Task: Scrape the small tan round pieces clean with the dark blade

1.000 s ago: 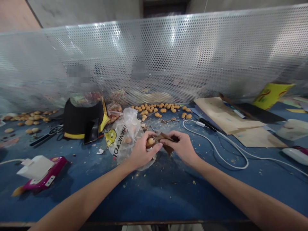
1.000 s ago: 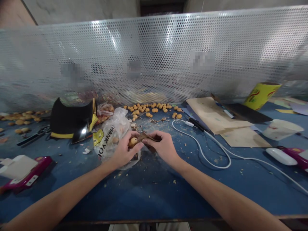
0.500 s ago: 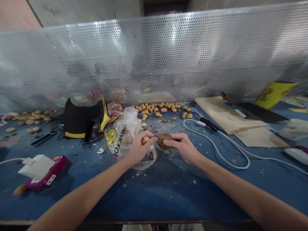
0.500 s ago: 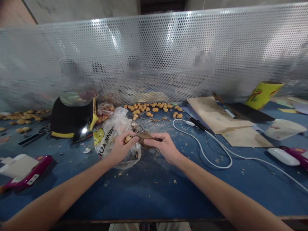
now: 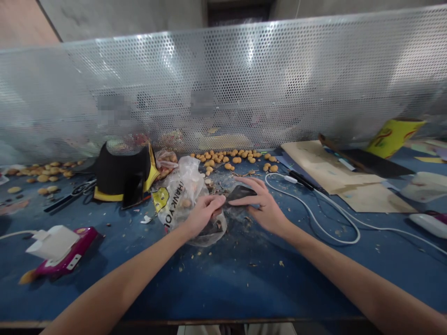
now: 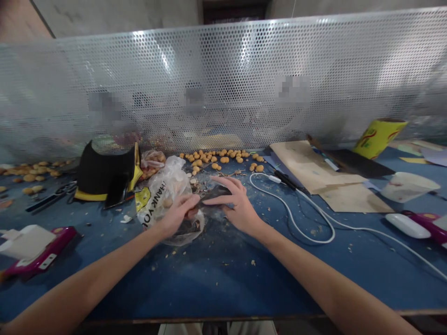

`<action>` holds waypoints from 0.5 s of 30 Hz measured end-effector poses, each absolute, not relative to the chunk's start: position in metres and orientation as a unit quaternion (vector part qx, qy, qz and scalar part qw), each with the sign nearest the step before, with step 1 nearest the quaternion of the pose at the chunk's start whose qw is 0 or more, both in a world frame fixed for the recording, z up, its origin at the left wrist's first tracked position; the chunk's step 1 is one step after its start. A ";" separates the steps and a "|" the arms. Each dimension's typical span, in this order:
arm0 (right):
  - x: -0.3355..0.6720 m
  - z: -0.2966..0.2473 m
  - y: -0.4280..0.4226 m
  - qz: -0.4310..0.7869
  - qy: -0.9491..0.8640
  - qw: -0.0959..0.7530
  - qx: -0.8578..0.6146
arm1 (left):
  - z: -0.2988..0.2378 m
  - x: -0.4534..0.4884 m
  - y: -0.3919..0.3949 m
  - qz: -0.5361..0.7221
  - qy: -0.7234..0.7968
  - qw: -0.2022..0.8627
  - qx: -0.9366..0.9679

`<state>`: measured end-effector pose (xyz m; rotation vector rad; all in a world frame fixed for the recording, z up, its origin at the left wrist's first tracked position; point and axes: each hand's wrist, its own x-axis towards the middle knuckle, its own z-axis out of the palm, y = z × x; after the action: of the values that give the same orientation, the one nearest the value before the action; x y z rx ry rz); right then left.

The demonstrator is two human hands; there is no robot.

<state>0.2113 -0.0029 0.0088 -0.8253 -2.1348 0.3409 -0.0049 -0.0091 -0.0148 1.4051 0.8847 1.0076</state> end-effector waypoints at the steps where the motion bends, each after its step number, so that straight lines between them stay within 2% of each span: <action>1: 0.210 0.008 -0.004 0.133 -0.842 0.407 -0.328 | -0.014 -0.004 -0.010 0.428 0.383 0.553 0.603; 4: 0.204 0.003 -0.004 0.195 -0.772 0.491 -0.354 | -0.011 -0.002 -0.013 0.452 0.406 0.497 0.619; 7: 0.199 0.000 -0.003 0.388 -0.641 0.560 -0.354 | -0.007 -0.001 -0.014 0.464 0.418 0.449 0.639; 9: 0.197 -0.001 -0.002 0.526 -0.585 0.530 -0.317 | -0.006 -0.002 -0.014 0.460 0.426 0.413 0.660; 11: 0.197 -0.001 -0.003 0.605 -0.565 0.484 -0.283 | -0.005 -0.002 -0.014 0.461 0.433 0.370 0.681; 15: 0.197 -0.001 -0.005 0.608 -0.560 0.441 -0.348 | -0.006 -0.003 -0.014 0.434 0.439 0.309 0.723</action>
<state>0.1971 -0.0048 -0.0011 -0.8639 -1.3912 1.5098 -0.0029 -0.0141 -0.0055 1.9114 1.1606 1.1457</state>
